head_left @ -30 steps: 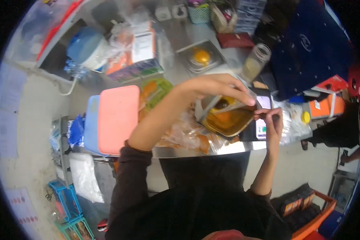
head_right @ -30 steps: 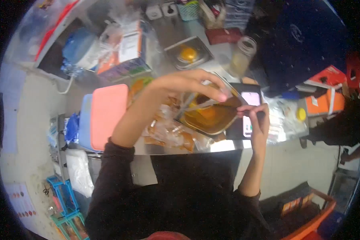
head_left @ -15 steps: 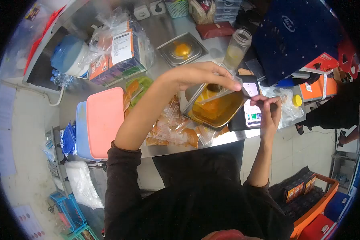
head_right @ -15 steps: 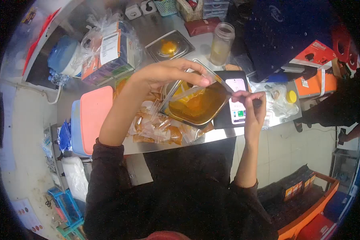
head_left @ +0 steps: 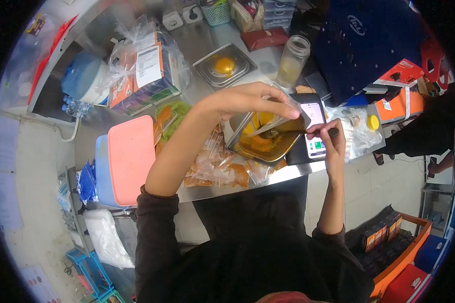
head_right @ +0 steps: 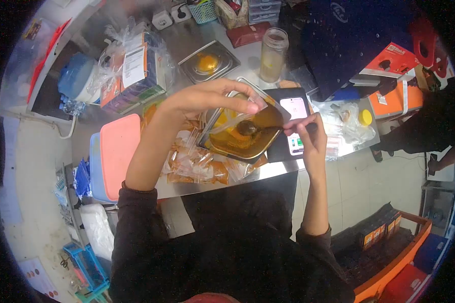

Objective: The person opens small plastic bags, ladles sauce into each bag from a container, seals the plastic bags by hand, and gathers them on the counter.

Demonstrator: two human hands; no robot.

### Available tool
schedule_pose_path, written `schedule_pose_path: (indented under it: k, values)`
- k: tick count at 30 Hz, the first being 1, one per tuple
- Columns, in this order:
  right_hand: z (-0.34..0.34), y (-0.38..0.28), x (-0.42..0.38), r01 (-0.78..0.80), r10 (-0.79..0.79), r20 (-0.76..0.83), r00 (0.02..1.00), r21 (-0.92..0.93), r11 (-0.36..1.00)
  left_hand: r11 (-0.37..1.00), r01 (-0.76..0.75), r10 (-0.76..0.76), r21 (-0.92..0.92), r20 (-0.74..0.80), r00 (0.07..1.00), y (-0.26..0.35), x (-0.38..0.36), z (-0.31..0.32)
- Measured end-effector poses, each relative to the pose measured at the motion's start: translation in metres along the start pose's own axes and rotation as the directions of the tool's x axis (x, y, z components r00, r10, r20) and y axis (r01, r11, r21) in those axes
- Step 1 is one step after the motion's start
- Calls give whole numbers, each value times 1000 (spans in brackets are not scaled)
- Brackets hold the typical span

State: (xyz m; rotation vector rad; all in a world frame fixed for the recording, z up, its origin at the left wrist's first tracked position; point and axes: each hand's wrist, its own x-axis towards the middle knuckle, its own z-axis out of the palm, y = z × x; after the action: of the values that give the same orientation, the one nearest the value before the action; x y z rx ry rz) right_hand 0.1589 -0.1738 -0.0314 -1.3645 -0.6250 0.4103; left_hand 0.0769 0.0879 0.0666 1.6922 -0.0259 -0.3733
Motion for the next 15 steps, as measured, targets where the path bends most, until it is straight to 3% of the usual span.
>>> schedule_pose_path:
  k: [3,5,9,14,15]
  values:
    - [10,-3,-1,111,-106,-106,989,43,993,998,62,-63,-27,-12,998,0,-1,3]
    - [12,-7,-2,172,-182,-155,971,-74,982,998,16,-17,67,8,1000,-1,2,3]
    - [13,-10,-14,104,-130,-99,987,-235,966,996,18,-15,91,-33,999,-2,-1,9]
    - [25,6,-33,127,-152,-111,982,-206,970,998,21,-14,56,-118,993,0,-4,15]
    - [28,8,-38,100,-133,-177,975,-183,978,998,23,-16,56,-118,993,0,-4,17]
